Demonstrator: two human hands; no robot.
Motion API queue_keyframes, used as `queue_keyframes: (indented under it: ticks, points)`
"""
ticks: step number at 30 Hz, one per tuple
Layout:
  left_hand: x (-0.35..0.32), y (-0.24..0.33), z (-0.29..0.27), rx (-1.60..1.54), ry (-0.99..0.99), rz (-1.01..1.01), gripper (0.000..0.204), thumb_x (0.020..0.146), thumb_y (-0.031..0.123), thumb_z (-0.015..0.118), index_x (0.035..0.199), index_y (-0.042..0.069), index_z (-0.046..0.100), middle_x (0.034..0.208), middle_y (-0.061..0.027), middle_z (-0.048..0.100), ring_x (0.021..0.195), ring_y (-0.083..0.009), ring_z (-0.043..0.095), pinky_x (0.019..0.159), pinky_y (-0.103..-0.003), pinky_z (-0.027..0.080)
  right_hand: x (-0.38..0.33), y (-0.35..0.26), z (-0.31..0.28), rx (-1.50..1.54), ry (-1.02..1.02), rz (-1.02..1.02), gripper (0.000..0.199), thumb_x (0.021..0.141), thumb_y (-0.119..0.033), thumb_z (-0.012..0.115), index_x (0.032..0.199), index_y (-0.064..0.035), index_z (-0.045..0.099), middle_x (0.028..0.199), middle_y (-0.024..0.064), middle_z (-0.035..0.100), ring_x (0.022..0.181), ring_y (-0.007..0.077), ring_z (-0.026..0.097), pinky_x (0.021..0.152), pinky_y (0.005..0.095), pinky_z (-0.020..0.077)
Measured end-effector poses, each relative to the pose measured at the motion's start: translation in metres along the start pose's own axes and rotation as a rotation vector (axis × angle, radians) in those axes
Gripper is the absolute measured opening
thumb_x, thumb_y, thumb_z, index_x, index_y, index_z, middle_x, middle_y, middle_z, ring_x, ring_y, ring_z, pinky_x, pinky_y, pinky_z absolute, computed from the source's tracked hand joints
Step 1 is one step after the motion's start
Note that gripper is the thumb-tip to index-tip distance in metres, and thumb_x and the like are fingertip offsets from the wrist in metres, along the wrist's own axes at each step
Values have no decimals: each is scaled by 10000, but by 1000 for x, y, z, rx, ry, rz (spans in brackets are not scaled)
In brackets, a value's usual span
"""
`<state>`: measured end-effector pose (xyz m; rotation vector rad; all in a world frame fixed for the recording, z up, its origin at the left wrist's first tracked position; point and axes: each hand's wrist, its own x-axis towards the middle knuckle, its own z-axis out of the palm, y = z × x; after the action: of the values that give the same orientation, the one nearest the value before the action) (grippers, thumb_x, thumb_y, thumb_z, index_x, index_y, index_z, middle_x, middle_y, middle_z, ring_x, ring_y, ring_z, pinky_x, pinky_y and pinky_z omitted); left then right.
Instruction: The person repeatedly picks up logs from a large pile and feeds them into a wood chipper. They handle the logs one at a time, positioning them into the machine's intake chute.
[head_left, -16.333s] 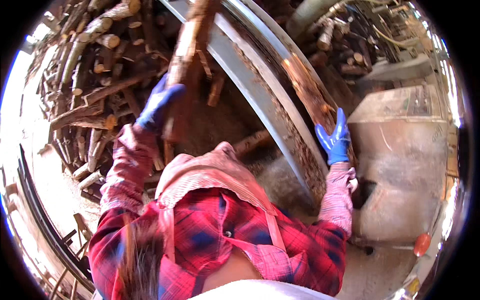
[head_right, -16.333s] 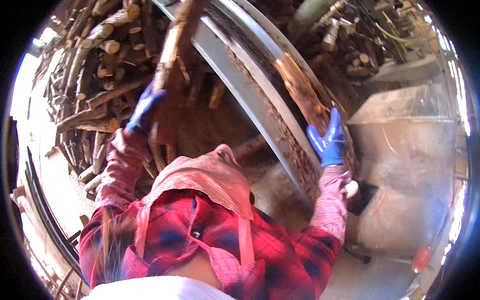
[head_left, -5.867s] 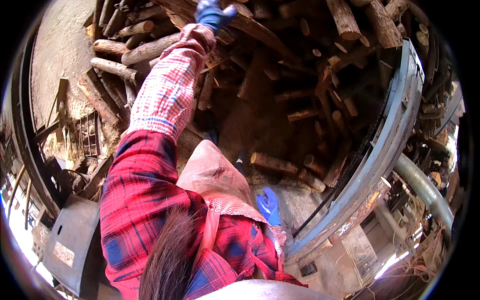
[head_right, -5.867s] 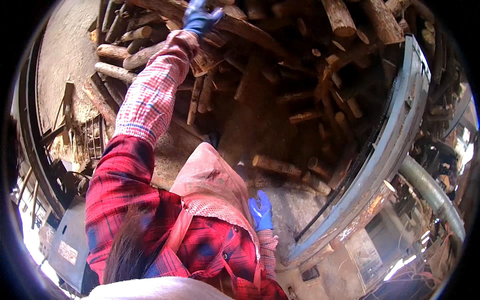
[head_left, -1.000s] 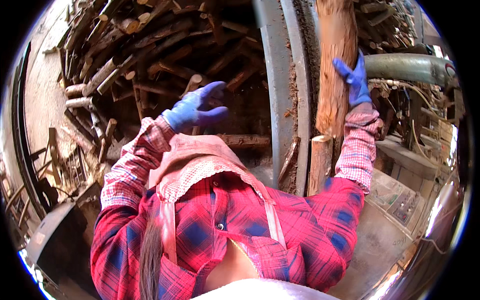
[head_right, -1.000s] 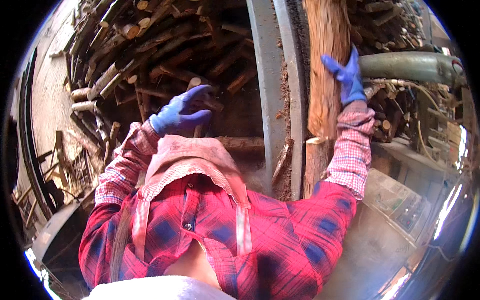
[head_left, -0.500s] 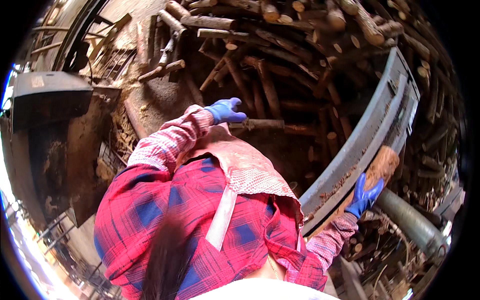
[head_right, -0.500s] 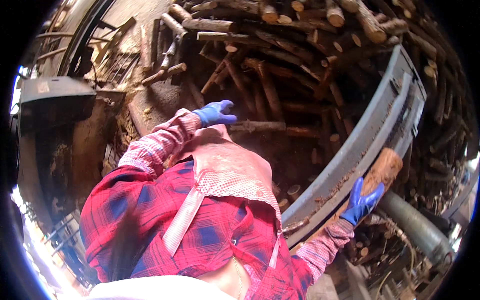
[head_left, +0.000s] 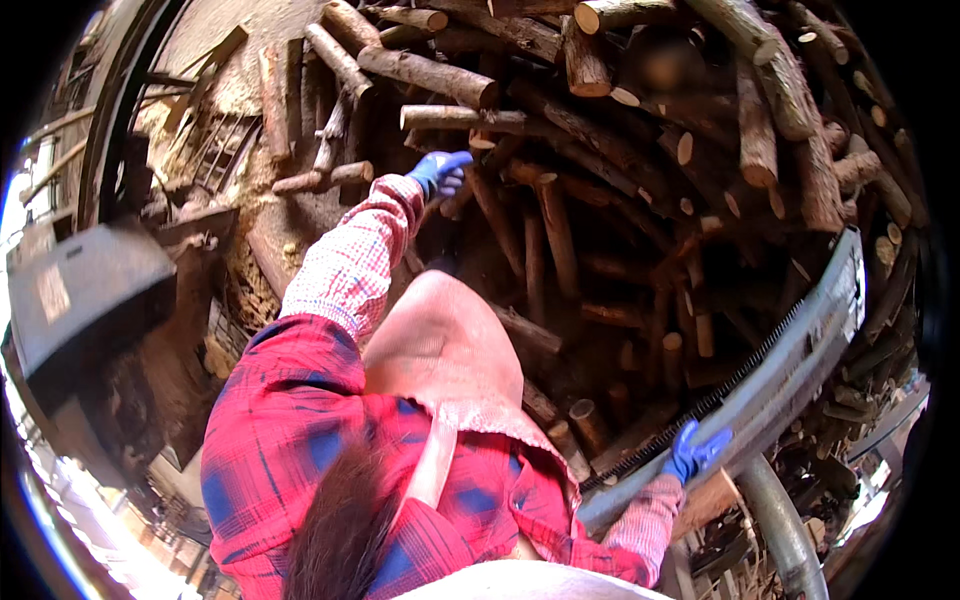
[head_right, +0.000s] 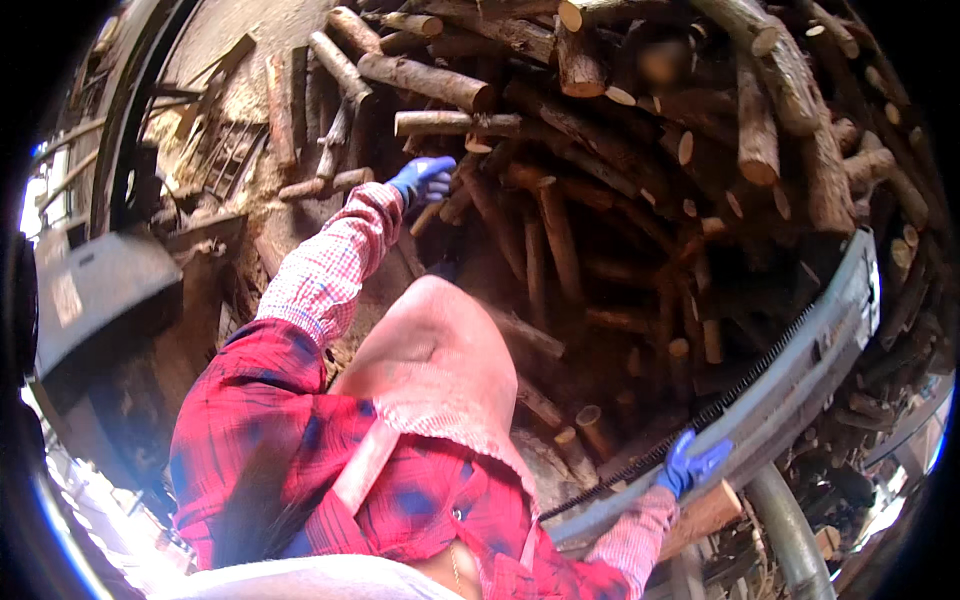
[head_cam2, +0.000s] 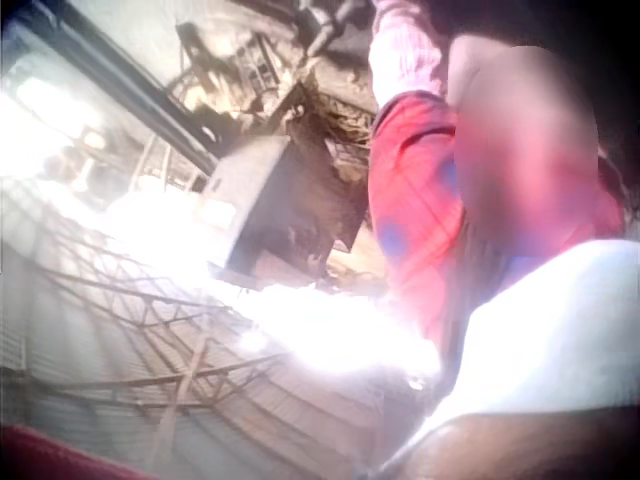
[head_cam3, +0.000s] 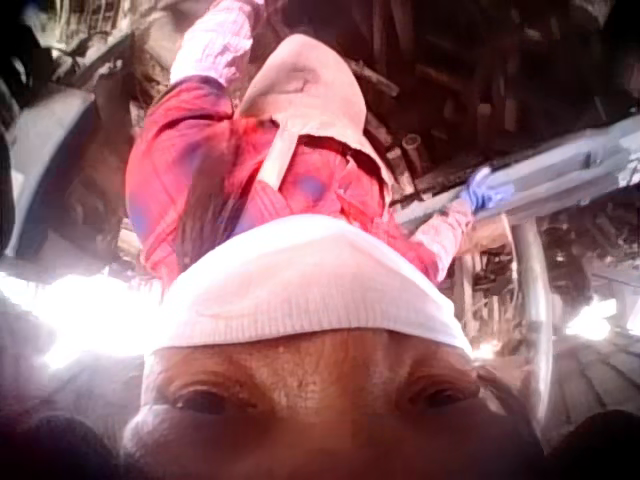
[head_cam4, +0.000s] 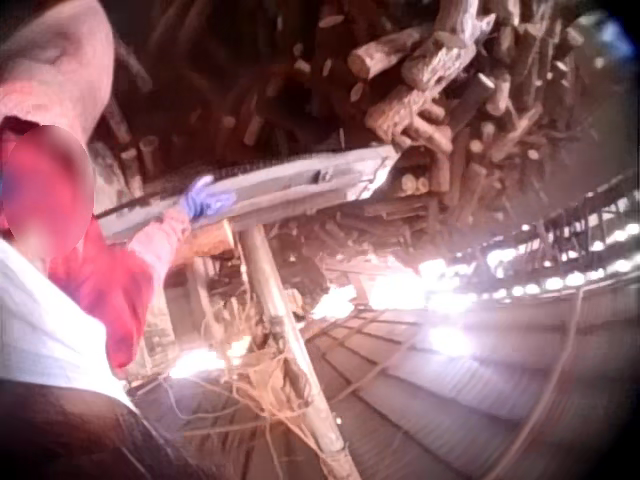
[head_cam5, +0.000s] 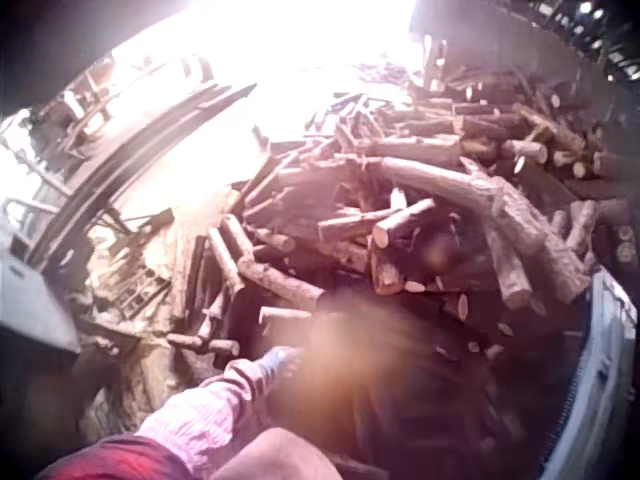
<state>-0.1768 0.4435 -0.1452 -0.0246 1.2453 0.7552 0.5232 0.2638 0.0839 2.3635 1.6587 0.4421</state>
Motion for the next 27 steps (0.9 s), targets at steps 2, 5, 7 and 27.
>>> queue_keyframes:
  ticks: [2,5,7,27]
  points:
    - [65,48,-10,46,200,235,306,778,382,761,789,117,608,607,3,485,500,-123,461,454,-274,389,-1,1,-15,114,-79,100,736,847,-349,678,1398,44,389,1429,231,417,1335,351,389,1143,415,285]
    - [202,101,-84,418,812,205,484,697,465,811,882,31,701,677,-46,598,502,-181,504,510,-348,425,15,-3,-15,172,-119,191,677,884,-328,652,1385,58,410,1413,231,442,1300,333,431,1118,381,310]
    - [227,122,-52,189,867,101,1024,612,570,824,1337,-44,443,1364,-226,500,1265,-333,480,1095,-380,319,10,-14,-29,185,-150,344,661,896,-336,640,1376,62,420,1402,232,454,1265,325,464,1093,370,353]
    - [-92,119,-62,-71,191,175,465,875,324,624,1253,55,583,1212,-105,628,1132,-255,577,1014,-426,431,58,-142,-21,244,-16,-19,766,742,-357,776,1334,15,463,1338,243,495,1178,349,514,980,443,446]
